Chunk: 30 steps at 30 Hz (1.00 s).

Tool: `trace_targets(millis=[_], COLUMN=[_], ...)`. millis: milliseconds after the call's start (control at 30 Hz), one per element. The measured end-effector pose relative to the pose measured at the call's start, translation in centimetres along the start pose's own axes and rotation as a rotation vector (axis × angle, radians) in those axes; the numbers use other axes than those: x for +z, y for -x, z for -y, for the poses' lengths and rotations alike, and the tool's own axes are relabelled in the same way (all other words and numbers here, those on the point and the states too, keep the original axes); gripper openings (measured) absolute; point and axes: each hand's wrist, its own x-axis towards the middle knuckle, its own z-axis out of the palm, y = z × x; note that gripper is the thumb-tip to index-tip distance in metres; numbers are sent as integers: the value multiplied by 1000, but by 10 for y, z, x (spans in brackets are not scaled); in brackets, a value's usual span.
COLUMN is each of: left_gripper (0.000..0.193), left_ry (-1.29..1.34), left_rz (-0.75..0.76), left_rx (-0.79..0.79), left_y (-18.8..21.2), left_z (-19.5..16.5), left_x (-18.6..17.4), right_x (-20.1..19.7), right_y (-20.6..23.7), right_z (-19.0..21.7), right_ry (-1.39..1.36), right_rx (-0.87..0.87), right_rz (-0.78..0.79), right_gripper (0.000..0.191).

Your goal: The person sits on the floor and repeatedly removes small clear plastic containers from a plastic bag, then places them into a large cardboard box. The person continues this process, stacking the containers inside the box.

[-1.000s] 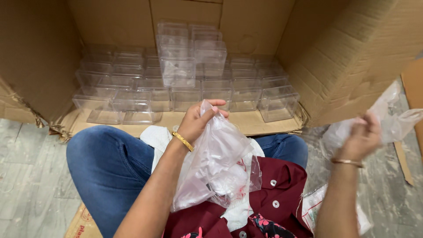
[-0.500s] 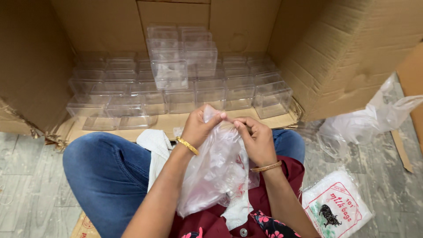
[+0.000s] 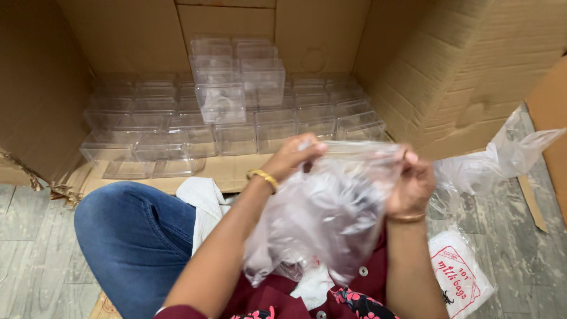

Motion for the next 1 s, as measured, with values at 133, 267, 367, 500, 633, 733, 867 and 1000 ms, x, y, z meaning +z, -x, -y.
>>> trace_targets(millis=[133, 267, 367, 500, 633, 733, 867, 1000], left_gripper=[31, 23, 29, 28, 22, 19, 21, 32], left_ry=[-490, -635, -663, -645, -355, -159, -131, -534], left_rz=[-287, -615, -557, -550, -339, -215, -194, -249], left_rx=[228, 187, -98, 261, 112, 167, 39, -198], left_y=[-60, -99, -106, -90, -62, -55, -64, -81], left_z=[35, 64, 75, 79, 77, 76, 90, 114], left_x=[36, 62, 68, 61, 46, 40, 37, 22], right_x=[-6, -24, -35, -41, -51, -71, -105, -124], right_y=[-57, -87, -93, -70, -25, -12, -23, -20], right_z=[26, 18, 8, 8, 3, -8, -19, -30], right_ry=[1033, 1825, 1953, 1742, 1444, 1210, 1015, 651], right_rx=[-234, -469, -563, -459, -363, -72, -64, 167], right_rz=[-93, -113, -37, -55, -143, -338, -249, -164], right_gripper=[12, 26, 40, 34, 29, 17, 13, 23])
